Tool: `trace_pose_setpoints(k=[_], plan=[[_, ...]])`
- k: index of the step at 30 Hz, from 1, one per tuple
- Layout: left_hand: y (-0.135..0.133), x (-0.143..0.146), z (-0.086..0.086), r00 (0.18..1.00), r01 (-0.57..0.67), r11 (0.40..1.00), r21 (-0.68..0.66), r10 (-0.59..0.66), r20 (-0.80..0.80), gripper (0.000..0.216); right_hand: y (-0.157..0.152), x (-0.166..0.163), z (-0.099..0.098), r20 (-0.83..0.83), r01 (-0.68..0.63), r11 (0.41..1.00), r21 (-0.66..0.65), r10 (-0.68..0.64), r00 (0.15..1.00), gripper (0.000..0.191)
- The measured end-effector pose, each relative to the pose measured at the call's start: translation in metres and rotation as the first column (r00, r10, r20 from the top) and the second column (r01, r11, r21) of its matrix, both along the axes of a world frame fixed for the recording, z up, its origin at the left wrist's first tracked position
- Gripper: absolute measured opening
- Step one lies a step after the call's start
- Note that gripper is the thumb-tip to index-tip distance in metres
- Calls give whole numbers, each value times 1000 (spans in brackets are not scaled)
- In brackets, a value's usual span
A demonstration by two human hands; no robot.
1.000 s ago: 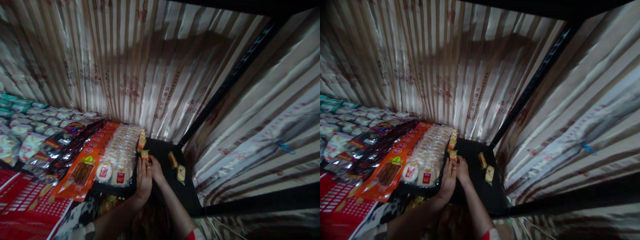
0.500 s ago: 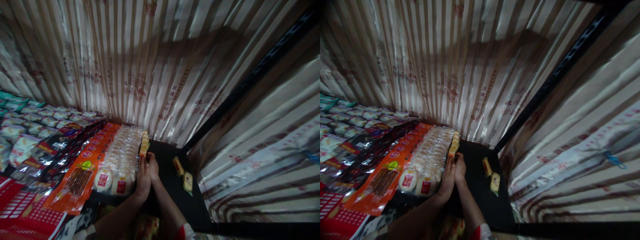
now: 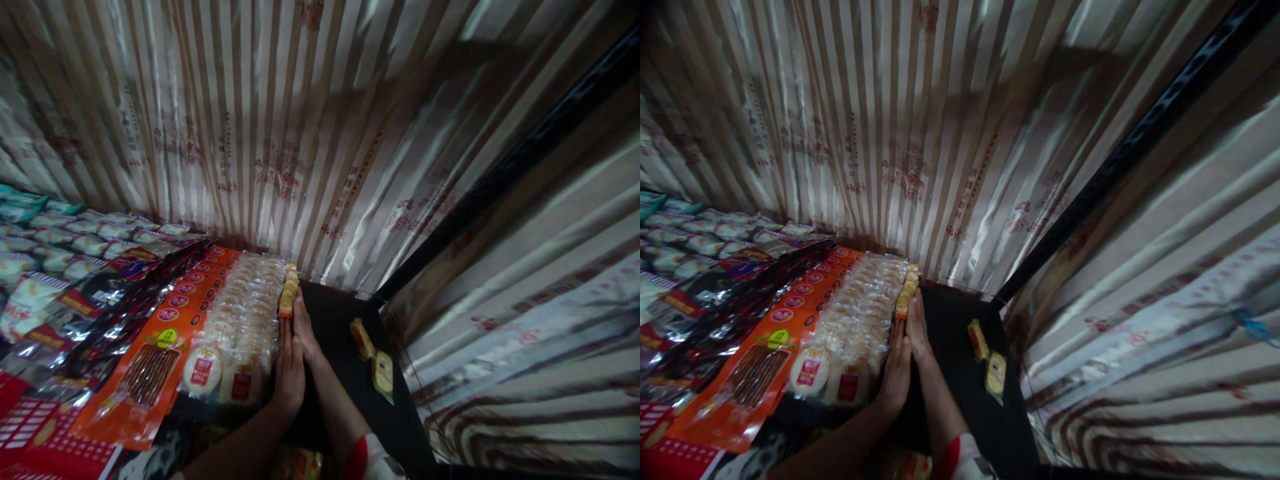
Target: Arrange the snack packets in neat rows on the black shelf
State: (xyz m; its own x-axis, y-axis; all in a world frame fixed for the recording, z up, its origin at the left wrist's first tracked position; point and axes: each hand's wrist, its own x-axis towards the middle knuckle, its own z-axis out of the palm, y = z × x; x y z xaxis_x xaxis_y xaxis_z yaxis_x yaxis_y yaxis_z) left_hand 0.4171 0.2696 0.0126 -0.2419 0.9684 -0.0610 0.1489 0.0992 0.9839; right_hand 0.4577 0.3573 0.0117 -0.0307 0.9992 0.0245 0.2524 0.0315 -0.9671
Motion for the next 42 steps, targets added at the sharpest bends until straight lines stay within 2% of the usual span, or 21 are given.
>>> trace_pose_setpoints(k=[3,8,14,17,20,22,25,27,29,32,34,36,38,40,42], plan=[[-1,-1,-1,1000,4,1000,0,-4,0,50,3,-8,-1,11,-18,1000,23,18,1000,71],[-4,0,-2,1000,21,1000,17,-21,10,52,7,-12,-3,6,55,998,21,-56,998,71],[-3,-2,-3,999,27,999,30,-28,43,56,20,-17,-6,-36,14,999,36,-12,999,69],[-2,-4,-2,999,35,999,22,-35,6,57,17,-15,-5,17,33,999,34,-34,999,69],[-3,-5,-2,999,16,999,44,-14,-30,55,4,1,3,158,147,985,86,-159,975,64],[-6,-4,-3,999,6,998,66,-3,-48,54,-8,22,9,323,227,950,215,-288,901,60],[-12,1,-2,998,21,994,105,-14,-66,54,-26,66,17,570,235,880,413,-450,687,50],[-19,7,1,997,47,994,102,-40,-64,54,-36,95,21,693,256,873,415,-486,533,46],[-28,14,4,996,79,994,73,-75,-53,54,-43,118,25,795,262,898,353,-436,422,43],[-42,23,11,993,114,993,23,-113,-42,54,-51,130,33,878,208,942,263,-323,353,34],[-49,26,14,992,116,993,3,-115,-50,52,-56,126,38,885,183,956,230,-284,368,32],[-54,26,15,991,108,994,14,-106,-79,51,-60,115,40,851,197,964,180,-253,461,34],[-56,25,13,989,87,995,57,-79,-123,48,-65,102,37,735,238,967,92,-227,638,39],[-58,22,11,986,60,993,105,-42,-163,46,-70,89,30,521,253,967,-8,-212,827,43],[-61,20,8,983,44,990,135,-18,-183,45,-75,77,21,283,235,969,-77,-205,937,44]])
